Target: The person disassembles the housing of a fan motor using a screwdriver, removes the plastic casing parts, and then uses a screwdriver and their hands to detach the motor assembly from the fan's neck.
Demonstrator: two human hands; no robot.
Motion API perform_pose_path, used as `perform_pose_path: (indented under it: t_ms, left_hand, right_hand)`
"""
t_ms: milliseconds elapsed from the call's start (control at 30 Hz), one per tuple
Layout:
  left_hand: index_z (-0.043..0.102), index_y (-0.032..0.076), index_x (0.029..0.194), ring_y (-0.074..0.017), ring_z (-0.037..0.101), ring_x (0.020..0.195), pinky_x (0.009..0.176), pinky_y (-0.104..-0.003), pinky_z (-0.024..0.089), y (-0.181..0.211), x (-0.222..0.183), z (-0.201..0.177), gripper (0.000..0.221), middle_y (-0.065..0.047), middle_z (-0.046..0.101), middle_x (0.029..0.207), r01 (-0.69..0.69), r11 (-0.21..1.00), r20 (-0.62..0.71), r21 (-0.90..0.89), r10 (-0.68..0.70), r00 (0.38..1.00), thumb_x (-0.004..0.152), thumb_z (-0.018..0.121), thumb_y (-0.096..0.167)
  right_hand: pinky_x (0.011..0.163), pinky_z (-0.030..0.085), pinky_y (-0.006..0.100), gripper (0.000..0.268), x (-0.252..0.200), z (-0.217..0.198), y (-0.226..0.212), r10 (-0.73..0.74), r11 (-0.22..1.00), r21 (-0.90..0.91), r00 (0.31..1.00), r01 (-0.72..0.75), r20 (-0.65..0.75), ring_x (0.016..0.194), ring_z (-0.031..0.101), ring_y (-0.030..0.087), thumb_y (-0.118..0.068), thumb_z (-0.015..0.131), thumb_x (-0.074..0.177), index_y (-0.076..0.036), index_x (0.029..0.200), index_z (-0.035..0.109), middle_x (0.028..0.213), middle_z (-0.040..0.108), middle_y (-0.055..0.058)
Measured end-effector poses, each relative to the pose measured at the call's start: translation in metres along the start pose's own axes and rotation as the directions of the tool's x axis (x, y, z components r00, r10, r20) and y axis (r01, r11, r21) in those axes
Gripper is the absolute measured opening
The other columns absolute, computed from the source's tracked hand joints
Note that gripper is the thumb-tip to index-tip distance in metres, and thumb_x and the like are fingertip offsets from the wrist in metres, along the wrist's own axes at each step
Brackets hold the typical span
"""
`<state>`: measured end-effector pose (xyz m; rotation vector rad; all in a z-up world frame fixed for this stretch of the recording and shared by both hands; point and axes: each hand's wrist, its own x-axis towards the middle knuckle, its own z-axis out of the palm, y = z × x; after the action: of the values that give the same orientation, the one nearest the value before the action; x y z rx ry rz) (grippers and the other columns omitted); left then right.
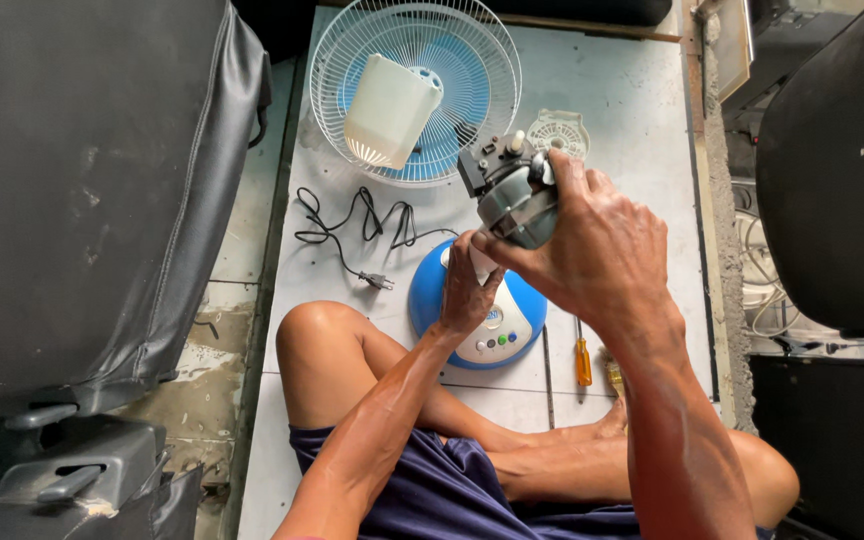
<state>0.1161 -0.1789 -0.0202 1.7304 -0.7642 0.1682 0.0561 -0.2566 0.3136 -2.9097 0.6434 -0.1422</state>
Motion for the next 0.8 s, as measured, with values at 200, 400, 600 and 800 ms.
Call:
perform_pose_path:
  t_ms: [200,400,600,800]
  left_hand:
    - [0.037,0.002,0.142,-0.0399,0.055,0.116,0.096,-0.049,0.050,-0.003,-0.002,0.001,0.066,-0.022,0.053,0.132,0.043,0.999,0.015,-0.008,-0.043,0.999,0.095,0.077,0.027]
    - [0.032,0.000,0.150,-0.0433,0.055,0.126,0.106,-0.050,0.049,-0.011,-0.003,0.005,0.079,-0.025,0.052,0.138,0.059,0.998,0.022,0.025,-0.059,0.998,0.094,0.079,0.031]
    - [0.039,0.002,0.141,-0.0412,0.057,0.111,0.090,-0.048,0.051,0.001,0.001,-0.008,0.070,-0.021,0.055,0.126,0.037,0.998,0.057,0.053,-0.040,0.998,0.095,0.076,0.040]
    - [0.037,0.004,0.156,-0.0429,0.055,0.133,0.113,-0.054,0.043,0.041,0.018,-0.022,0.093,-0.022,0.053,0.139,0.160,0.987,0.003,-0.036,-0.160,0.987,0.086,0.088,0.038]
  right_hand:
    - [0.071,0.056,0.058,0.093,0.017,-0.008,-0.003,0.045,0.999,0.003,0.988,-0.045,0.149,0.087,0.070,0.039,-0.084,0.075,0.080,-0.012,0.136,0.055,0.105,0.071,0.016]
    - [0.071,0.051,0.062,0.101,0.009,-0.010,-0.005,0.010,0.998,0.055,0.998,-0.014,0.066,0.098,0.067,0.050,-0.078,0.079,0.073,-0.014,0.145,0.048,0.122,0.069,0.018]
    - [0.080,0.053,0.051,0.122,-0.030,-0.013,0.027,0.034,0.980,0.189,0.990,-0.060,0.137,0.105,0.073,0.030,-0.081,0.062,0.076,-0.020,0.170,0.013,0.124,0.075,0.008]
    - [0.074,0.061,0.049,0.081,-0.106,0.074,0.102,0.082,0.778,0.610,0.939,0.150,-0.335,0.088,0.075,0.040,-0.056,0.045,0.107,0.009,0.155,0.045,0.119,0.070,0.032]
